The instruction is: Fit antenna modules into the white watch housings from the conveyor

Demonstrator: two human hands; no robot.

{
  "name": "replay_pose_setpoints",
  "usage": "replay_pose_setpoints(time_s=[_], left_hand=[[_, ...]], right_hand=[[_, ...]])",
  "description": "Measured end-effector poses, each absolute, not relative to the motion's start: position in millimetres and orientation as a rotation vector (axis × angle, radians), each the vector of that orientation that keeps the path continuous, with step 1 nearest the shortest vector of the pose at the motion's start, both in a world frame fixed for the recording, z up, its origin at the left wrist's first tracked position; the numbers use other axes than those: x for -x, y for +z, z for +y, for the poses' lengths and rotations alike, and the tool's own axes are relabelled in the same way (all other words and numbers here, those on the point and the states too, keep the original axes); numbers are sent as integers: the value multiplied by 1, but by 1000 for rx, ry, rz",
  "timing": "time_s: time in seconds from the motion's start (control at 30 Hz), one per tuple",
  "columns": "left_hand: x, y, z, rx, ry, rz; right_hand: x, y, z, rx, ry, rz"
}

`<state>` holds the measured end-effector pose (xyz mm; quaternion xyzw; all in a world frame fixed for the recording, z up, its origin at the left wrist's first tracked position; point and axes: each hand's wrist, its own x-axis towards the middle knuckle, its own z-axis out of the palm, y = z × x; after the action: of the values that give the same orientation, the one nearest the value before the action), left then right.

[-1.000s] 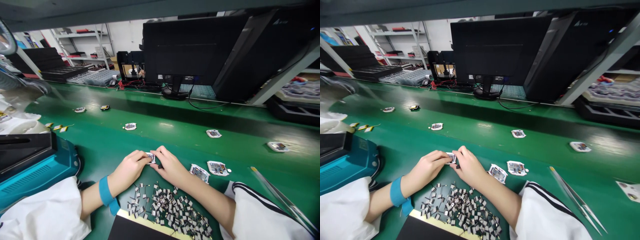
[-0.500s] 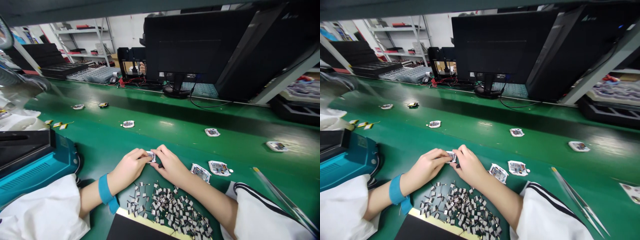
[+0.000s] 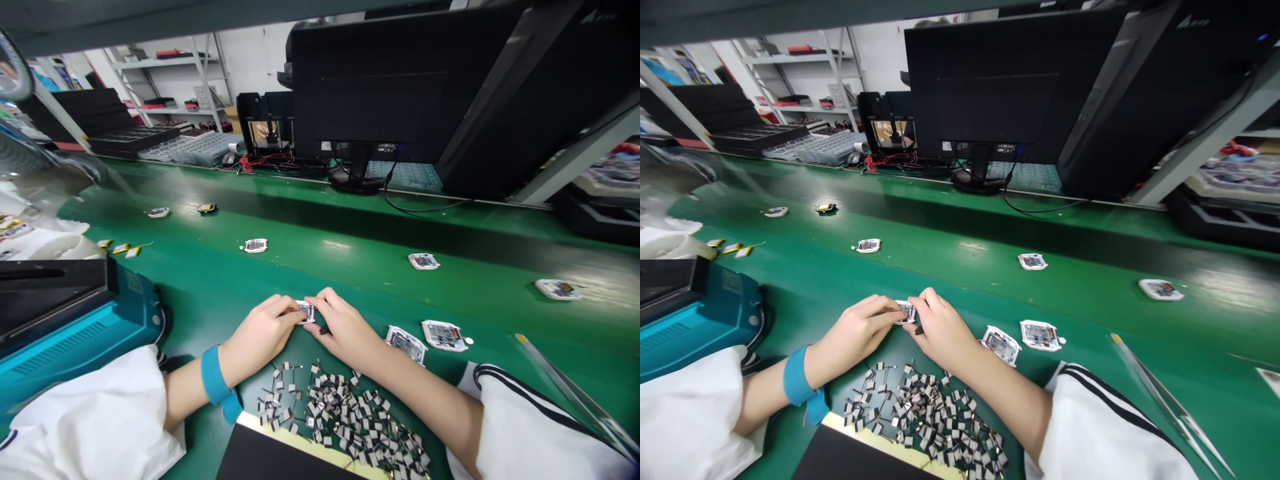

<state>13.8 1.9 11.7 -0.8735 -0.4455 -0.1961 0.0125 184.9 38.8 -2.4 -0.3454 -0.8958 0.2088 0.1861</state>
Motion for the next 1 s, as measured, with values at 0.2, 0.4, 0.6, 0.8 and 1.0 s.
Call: replay_pose_setpoints(time_s=[0.2, 0.4, 0.6, 0.8, 1.0], left_hand=[[-13, 11, 2, 2726, -637, -1386], [-12, 11, 3, 2735, -637, -1392], [-12, 11, 2, 2741, -646, -1397], [-12, 11, 3, 2754, -661, -1404], [-12, 11, 3, 2760, -663, -1416]], right_hand=[[-184, -3, 40, 981, 597, -2527], [-185, -2, 38, 984, 592, -2533], [-185, -2, 39, 974, 572, -2534], [-185, -3, 39, 974, 571, -2532], [-186, -2, 39, 974, 580, -2539]])
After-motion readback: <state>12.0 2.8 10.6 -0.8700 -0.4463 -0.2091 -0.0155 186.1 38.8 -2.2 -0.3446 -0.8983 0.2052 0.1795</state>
